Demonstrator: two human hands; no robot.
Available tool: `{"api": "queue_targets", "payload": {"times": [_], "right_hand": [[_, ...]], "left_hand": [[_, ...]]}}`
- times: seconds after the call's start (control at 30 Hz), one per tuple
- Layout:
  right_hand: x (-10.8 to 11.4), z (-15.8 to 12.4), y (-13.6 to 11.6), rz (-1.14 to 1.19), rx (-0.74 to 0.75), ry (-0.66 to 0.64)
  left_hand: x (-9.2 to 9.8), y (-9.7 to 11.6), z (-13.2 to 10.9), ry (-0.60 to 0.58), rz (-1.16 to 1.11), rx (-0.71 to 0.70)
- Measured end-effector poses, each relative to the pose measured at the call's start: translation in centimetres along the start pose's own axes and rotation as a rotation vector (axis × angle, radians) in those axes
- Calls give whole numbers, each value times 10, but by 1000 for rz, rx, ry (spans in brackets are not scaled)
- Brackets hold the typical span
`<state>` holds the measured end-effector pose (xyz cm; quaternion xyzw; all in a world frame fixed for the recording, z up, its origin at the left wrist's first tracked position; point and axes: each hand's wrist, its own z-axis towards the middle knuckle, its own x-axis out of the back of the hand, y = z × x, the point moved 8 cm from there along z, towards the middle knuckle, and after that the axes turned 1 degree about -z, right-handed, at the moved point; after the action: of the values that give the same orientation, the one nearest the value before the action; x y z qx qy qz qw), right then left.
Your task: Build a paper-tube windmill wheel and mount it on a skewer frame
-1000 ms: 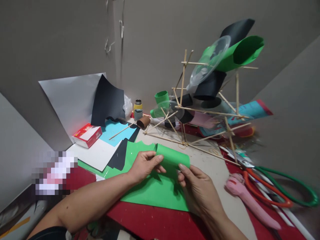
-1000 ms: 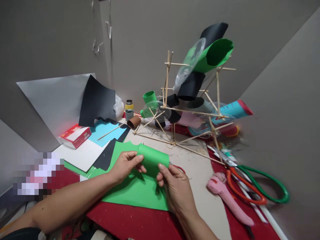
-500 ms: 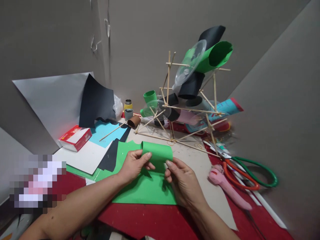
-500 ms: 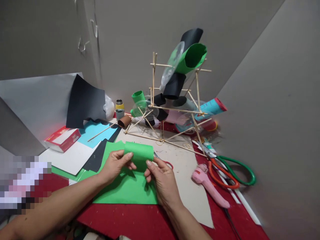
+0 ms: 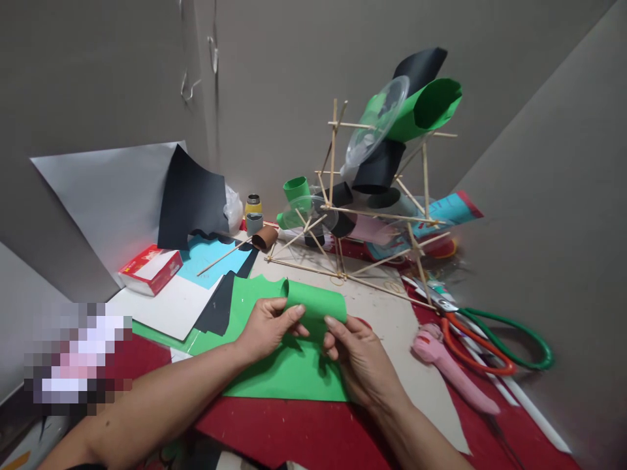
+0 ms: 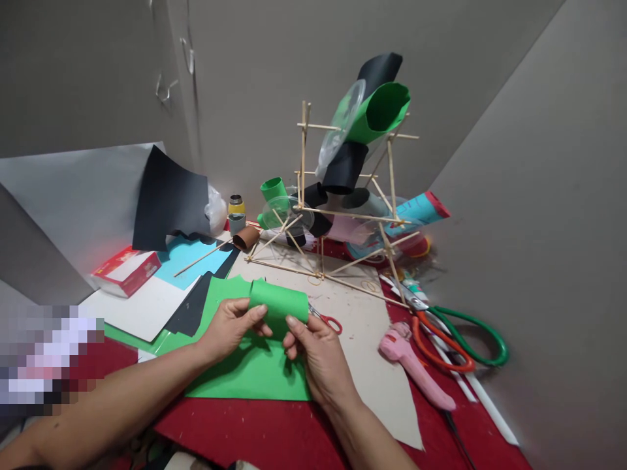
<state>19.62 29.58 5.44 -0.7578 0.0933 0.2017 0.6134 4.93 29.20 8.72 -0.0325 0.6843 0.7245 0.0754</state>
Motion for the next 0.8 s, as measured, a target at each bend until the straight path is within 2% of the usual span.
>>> {"api": "queue_targets", "payload": {"times": [0.3, 0.8], "right_hand": [[-1, 0, 4, -7, -40, -9], [-4, 1, -2, -38, 24, -19]], "left_hand": [[-1, 0, -1, -14, 4, 7], [4, -2, 1, 17, -13, 10]]}}
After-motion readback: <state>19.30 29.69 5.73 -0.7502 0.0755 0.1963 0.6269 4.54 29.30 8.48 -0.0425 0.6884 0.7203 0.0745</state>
